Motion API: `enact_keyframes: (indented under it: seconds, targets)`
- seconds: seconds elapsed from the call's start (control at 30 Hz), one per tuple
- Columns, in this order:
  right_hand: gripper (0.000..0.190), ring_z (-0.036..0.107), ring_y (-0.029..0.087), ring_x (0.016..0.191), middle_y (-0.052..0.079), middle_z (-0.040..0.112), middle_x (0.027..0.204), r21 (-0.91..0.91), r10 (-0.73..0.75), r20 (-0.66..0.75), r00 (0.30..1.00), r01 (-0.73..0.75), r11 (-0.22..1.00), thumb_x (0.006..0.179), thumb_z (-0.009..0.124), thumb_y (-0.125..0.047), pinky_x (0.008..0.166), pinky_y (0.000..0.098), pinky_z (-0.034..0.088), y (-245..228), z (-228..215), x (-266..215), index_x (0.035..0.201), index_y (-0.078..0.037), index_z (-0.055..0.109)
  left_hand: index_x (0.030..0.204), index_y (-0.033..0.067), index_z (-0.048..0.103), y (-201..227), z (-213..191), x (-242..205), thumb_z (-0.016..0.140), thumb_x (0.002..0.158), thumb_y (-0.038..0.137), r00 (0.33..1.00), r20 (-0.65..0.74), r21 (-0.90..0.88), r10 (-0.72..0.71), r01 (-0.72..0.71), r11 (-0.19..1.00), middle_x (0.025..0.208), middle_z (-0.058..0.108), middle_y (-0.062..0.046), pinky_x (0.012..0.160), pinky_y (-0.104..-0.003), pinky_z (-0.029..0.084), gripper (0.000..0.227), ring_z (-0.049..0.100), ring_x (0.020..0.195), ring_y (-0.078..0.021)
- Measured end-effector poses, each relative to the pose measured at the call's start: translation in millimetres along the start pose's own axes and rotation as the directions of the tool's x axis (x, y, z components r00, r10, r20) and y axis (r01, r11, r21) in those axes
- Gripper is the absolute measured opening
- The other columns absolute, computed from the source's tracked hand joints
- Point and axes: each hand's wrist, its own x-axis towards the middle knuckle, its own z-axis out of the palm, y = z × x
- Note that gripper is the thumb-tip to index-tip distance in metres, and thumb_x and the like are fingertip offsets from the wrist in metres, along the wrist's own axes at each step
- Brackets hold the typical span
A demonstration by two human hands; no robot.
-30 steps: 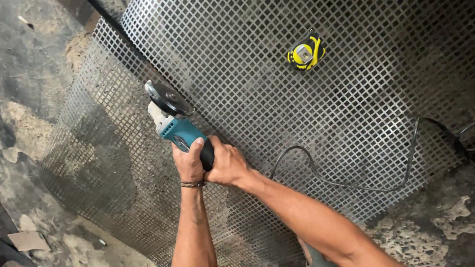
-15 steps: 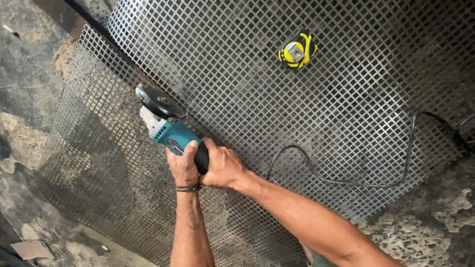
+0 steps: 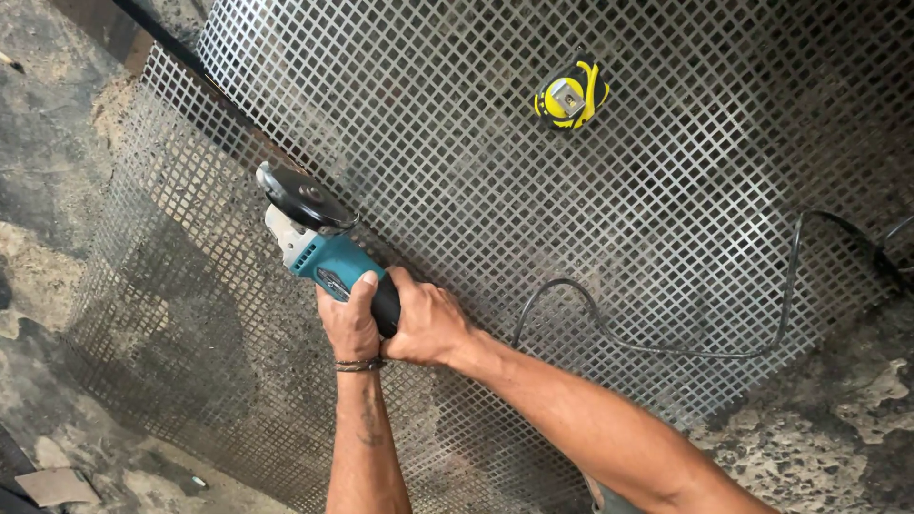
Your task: The person cuts a metal mesh using an angle grinder.
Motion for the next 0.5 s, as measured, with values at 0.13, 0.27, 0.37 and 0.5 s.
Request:
enact_keyframes:
  seconds: [0.13, 0.27, 0.37, 0.5]
  targets:
    - [0.086, 0.069, 0.052, 0.106, 0.025, 0.073, 0.110, 0.006, 0.003, -0.003, 1.000, -0.003, 1.000, 0.062, 0.077, -0.040, 0.090, 0.0645, 0.052, -0.4, 0.5, 0.1, 0.136, -0.007, 0.049, 0.113, 0.0224, 0.061, 3.0, -0.1, -1.7, 0.087, 0.066, 0.042, 1.000, 0.004, -0.028, 0.002, -0.002, 1.000, 0.094, 0.065, -0.006, 0.086, -0.042, 0.049, 0.058, 0.062, 0.091, -0.0198]
    - [0.085, 0.069, 0.052, 0.105, 0.027, 0.073, 0.109, 0.015, -0.010, 0.000, 1.000, 0.010, 1.000, 0.062, 0.076, -0.038, 0.090, 0.0649, 0.053, -1.5, -0.7, -1.0, 0.136, -0.006, 0.049, 0.117, 0.0218, 0.061, -2.4, -1.1, 1.2, 0.086, 0.066, 0.046, 1.000, 0.014, 0.016, -0.018, 0.018, 1.000, 0.095, 0.066, -0.009, 0.085, -0.044, 0.049, 0.062, 0.064, 0.093, -0.0230]
    - [0.084, 0.069, 0.054, 0.103, 0.029, 0.073, 0.107, 0.011, -0.034, -0.006, 0.999, 0.034, 0.999, 0.062, 0.076, -0.034, 0.088, 0.0649, 0.053, -2.6, -2.2, -0.4, 0.136, -0.003, 0.050, 0.119, 0.0214, 0.061, -2.2, -0.1, 2.0, 0.086, 0.066, 0.047, 0.999, 0.012, 0.036, -0.037, 0.037, 0.999, 0.098, 0.067, -0.011, 0.086, -0.046, 0.050, 0.064, 0.065, 0.095, -0.0254]
    - [0.085, 0.069, 0.057, 0.100, 0.032, 0.072, 0.104, 0.030, -0.048, -0.018, 0.999, 0.049, 0.998, 0.061, 0.075, -0.030, 0.084, 0.0653, 0.054, -5.5, -4.6, -3.5, 0.136, 0.002, 0.050, 0.121, 0.0217, 0.060, -2.0, -1.7, 1.5, 0.086, 0.066, 0.047, 0.999, 0.009, 0.044, -0.054, 0.053, 0.998, 0.101, 0.068, -0.011, 0.085, -0.046, 0.050, 0.065, 0.065, 0.097, -0.0258]
